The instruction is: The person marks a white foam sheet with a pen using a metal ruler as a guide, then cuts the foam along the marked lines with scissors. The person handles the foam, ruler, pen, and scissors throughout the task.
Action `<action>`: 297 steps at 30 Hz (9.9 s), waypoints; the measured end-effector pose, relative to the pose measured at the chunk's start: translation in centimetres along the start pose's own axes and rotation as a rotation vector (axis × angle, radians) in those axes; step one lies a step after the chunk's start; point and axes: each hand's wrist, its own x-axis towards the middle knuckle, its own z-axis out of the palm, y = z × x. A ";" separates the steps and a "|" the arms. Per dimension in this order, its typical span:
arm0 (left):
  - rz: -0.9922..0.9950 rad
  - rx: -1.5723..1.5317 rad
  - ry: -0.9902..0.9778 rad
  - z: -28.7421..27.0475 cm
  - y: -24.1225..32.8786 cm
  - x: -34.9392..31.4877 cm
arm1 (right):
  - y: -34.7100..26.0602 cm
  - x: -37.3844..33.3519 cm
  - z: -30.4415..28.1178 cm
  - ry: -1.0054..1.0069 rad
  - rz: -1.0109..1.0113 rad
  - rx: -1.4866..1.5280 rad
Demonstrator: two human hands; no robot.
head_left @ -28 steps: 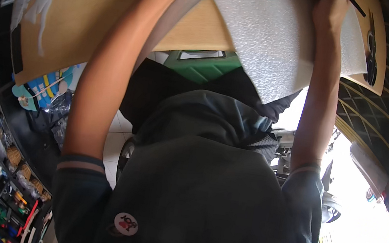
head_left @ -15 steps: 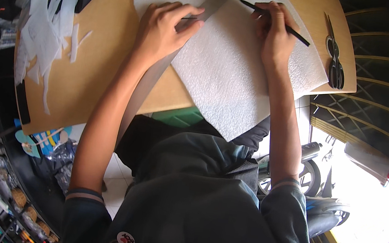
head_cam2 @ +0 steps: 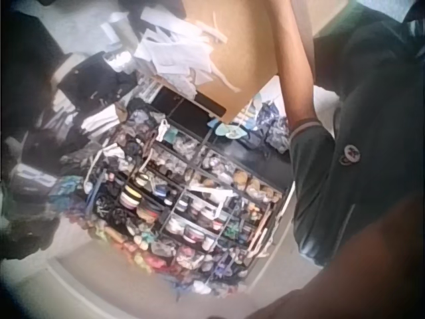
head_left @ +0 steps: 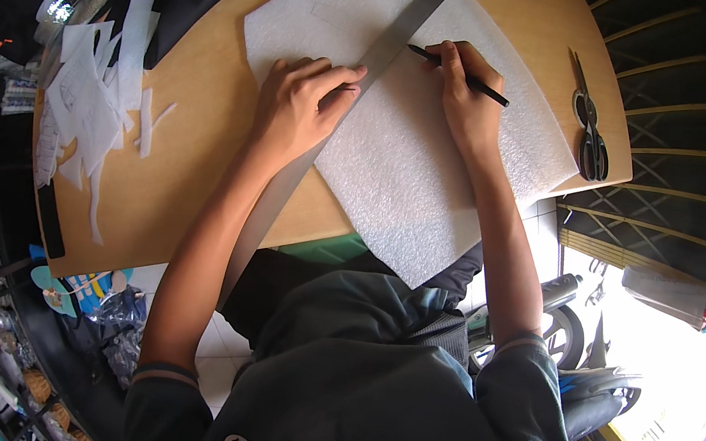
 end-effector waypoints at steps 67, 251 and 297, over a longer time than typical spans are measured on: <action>0.052 -0.016 0.009 -0.2 0.0 -0.1 | -3.8 -4.4 0.7 -0.454 -0.223 0.061; -0.673 0.558 -0.577 7.5 -1.3 -25.0 | 1.9 -9.8 -5.5 -0.123 0.032 0.349; -0.224 -0.131 -0.056 -2.2 10.9 -17.9 | -1.2 -10.1 -5.7 -0.291 -0.321 0.086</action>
